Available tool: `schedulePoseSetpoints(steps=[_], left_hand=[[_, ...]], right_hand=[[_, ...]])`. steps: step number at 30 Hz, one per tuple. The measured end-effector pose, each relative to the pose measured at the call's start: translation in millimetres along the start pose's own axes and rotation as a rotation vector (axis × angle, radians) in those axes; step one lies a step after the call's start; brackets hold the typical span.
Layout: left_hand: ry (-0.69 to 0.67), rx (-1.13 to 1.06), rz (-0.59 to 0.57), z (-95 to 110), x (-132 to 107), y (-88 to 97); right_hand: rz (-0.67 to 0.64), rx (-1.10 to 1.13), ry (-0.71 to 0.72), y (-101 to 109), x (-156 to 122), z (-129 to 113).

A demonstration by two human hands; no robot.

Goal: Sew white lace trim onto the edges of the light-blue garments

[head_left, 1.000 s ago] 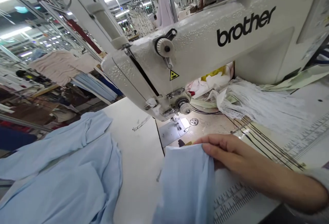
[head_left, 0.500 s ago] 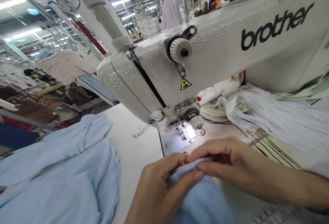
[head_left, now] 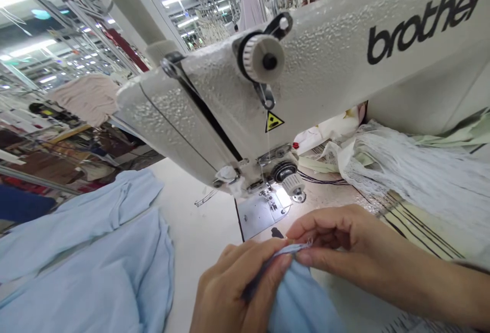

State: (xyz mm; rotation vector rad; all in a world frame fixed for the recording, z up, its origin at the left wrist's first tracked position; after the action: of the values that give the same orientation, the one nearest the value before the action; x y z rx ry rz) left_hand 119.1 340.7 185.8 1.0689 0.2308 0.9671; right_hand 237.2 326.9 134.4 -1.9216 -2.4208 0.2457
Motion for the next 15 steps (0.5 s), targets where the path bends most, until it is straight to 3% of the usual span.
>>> schedulePoseSetpoints(steps=[9,15], left_hand=[[0.090,-0.061,0.092,0.7,-1.4,3.6],[0.156,-0.067,0.078,-2.2,-3.9,-0.3]], right_hand=[[-0.024,-0.059,0.053,1.1,0.7,-0.4],[-0.025,-0.062,0.042,-0.9,0.2,-1.4]])
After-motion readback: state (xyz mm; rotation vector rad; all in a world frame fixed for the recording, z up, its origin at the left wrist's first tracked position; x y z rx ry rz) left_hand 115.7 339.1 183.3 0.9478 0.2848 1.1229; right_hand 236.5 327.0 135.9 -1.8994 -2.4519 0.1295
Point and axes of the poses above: each hand's wrist, its own x-axis towards the middle knuckle, its own y-axis out of the back of the hand, z = x × y, the point moved 9 cm from there along x, towards the middle knuckle, and after that the axes turned 4 degrees about y, right-handed, at the moved point
